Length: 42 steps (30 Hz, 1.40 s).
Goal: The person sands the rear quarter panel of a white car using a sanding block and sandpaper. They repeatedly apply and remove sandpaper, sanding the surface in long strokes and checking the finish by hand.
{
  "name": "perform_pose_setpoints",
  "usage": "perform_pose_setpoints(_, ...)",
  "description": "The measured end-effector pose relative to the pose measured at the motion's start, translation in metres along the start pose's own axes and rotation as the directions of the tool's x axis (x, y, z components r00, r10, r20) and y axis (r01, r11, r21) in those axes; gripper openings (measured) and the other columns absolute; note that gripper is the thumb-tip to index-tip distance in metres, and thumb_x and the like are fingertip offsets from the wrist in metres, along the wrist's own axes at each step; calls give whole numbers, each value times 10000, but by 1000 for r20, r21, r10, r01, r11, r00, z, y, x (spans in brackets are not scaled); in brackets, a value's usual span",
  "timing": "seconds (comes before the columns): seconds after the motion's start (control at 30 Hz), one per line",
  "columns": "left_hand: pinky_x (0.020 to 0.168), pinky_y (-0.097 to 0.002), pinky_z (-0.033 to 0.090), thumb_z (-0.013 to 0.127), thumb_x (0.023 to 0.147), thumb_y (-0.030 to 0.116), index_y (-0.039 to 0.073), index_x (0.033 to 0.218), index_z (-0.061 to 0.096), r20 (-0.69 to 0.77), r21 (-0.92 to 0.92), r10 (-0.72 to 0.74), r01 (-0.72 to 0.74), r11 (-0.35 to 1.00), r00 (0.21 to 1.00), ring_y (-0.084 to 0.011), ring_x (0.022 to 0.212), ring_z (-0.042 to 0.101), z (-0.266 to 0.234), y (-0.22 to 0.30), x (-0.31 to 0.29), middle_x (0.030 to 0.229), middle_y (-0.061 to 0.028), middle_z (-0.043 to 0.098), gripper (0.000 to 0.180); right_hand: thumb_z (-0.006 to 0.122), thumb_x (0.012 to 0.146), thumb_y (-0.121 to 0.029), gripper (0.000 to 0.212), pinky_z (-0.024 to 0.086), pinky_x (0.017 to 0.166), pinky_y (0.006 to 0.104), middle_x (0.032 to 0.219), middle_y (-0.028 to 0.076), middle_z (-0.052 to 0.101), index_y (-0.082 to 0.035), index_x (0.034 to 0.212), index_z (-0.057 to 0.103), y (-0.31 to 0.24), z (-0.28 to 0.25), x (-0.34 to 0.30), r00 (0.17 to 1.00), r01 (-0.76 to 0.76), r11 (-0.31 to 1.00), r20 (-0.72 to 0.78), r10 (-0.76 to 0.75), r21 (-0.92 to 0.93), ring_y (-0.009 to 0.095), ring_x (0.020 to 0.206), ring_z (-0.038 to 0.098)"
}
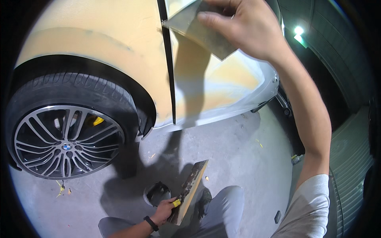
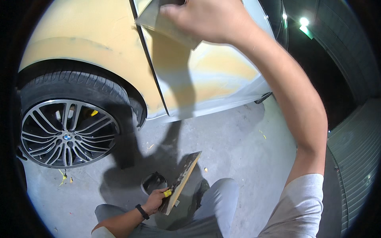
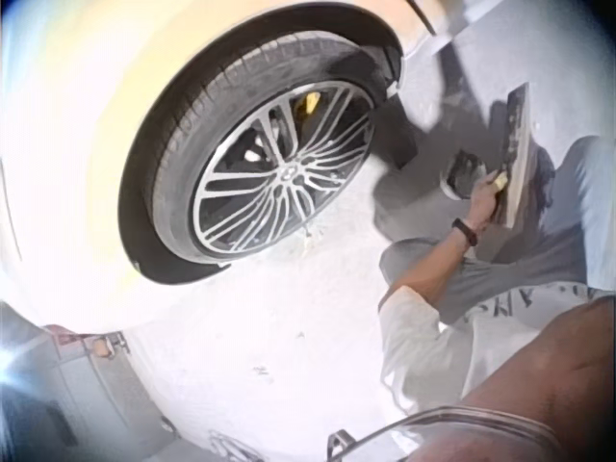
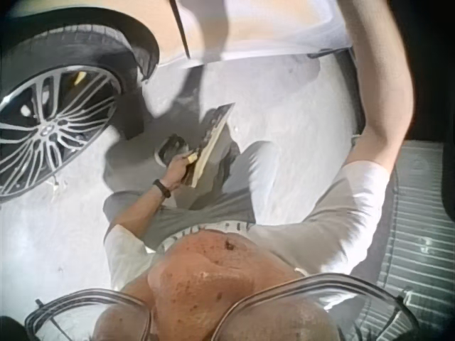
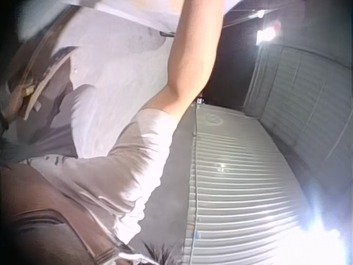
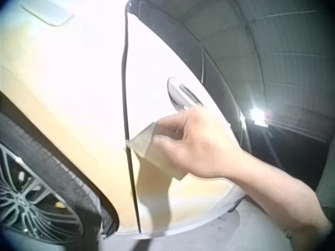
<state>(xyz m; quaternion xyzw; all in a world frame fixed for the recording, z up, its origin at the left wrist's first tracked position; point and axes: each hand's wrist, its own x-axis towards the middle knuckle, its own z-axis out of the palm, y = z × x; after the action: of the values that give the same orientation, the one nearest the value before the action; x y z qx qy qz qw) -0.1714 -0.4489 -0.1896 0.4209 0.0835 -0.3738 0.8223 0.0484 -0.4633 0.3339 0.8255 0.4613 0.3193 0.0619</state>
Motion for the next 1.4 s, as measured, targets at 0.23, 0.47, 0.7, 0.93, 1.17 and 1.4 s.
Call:
perform_pose_setpoints(0.23, 877, -244, 547, 599, 1119, 119, -51, 1460, 635, 53, -82, 14, -10, 997, 999, -72, 979, 663, -5, -4, -2, 1168, -44, 747, 383, 681, 863, -64, 217, 580, 632, 481, 795, 124, 727, -61, 1040, 806, -3, 111, -135, 974, -19, 997, 225, 3, 69, 380, 706, 715)
perform_pose_setpoints(0.47, 899, -234, 545, 585, 1130, 156, -40, 1461, 629, 45, -118, -13, 18, 993, 999, -71, 998, 674, 0, 13, -12, 1167, -38, 741, 387, 734, 999, -106, 202, 562, 732, 359, 926, 105, 761, -26, 1182, 759, -1, 111, -276, 797, -592, 587, 295, 527, 552, 219, 804, 713)
perform_pose_setpoints(0.7, 901, -252, 613, 562, 1147, 204, -11, 1601, 478, 272, -342, -32, 128, 931, 962, -92, 1024, 718, 30, 40, -6, 1228, -45, 725, 509, 681, 1087, -171, 376, 531, 735, 257, 1017, 28, 753, 48, 1392, 685, -39, 147, -416, 65, -538, -423, 536, 842, 729, 81, 830, 649)
perform_pose_setpoints(0.93, 504, -254, 446, 569, 1142, 275, 86, 1631, 469, 284, -247, -121, 195, 949, 951, -84, 580, 580, 67, 64, -6, 869, 11, 646, 534, 729, 1045, -84, 435, 548, 865, 249, 1103, 27, 749, 41, 1455, 652, -97, 99, -439, 0, -677, -435, 591, 806, 594, 61, 960, 652)
perform_pose_setpoints(1.17, 801, -288, 577, 611, 1104, 182, 33, 1550, 566, 336, -52, 51, -35, 998, 940, -136, 908, 719, 72, 62, 1, 1131, -45, 750, 473, 742, 1043, -116, 443, 530, 805, 263, 992, -24, 705, 14, 1458, 658, -147, 53, -448, -3, -755, -356, 541, 841, 550, 52, 899, 593)
perform_pose_setpoints(1.4, 988, -220, 491, 560, 1051, -50, -75, 1495, 594, 306, 335, 291, -388, 859, 907, -93, 1163, 626, 41, 135, -24, 1361, -93, 710, 445, 728, 1037, -158, 472, 572, 916, 319, 1148, 125, 783, 17, 1467, 642, -74, 29, -478, 192, -877, 3, 344, 919, 481, 122, 1011, 690)
